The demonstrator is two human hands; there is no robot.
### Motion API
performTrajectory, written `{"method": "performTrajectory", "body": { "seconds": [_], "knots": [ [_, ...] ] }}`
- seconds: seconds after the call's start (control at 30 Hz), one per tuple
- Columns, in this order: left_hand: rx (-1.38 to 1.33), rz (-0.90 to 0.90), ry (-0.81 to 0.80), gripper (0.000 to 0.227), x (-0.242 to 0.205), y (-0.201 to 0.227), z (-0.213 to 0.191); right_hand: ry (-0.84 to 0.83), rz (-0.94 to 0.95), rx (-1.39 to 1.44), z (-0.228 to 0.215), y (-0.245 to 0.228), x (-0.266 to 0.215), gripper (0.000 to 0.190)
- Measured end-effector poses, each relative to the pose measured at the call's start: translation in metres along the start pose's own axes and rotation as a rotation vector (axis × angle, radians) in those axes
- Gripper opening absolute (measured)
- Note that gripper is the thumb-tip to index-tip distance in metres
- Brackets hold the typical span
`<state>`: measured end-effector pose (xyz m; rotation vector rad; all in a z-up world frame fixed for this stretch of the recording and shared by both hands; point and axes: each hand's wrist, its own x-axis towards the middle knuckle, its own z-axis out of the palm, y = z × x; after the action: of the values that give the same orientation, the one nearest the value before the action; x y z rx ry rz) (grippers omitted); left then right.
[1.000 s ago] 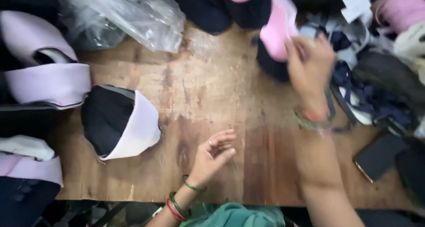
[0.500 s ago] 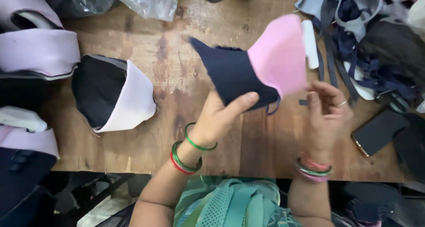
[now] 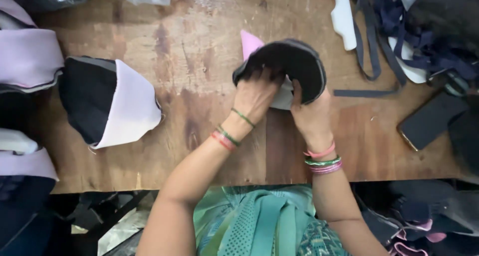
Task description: Turning fabric shoe upper components right-side out and smoothing them on a workbench.
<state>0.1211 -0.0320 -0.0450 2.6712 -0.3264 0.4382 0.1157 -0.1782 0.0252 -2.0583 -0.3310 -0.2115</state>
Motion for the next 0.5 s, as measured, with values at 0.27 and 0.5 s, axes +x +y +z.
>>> {"method": "performTrajectory", "body": {
  "seconds": [0.27,0.5],
  "knots": [
    [-0.02,0.23,0.311,0.025,0.008,-0.008,-0.017,0.186,-0.149,-0.043,0.007,0.032,-0.01,0.028],
    [0.111,0.049,0.058,0.017,0.057,-0.016,0.017,0.216,-0.208,-0.489,0.013,-0.003,-0.028,0.041]
  ]
}}
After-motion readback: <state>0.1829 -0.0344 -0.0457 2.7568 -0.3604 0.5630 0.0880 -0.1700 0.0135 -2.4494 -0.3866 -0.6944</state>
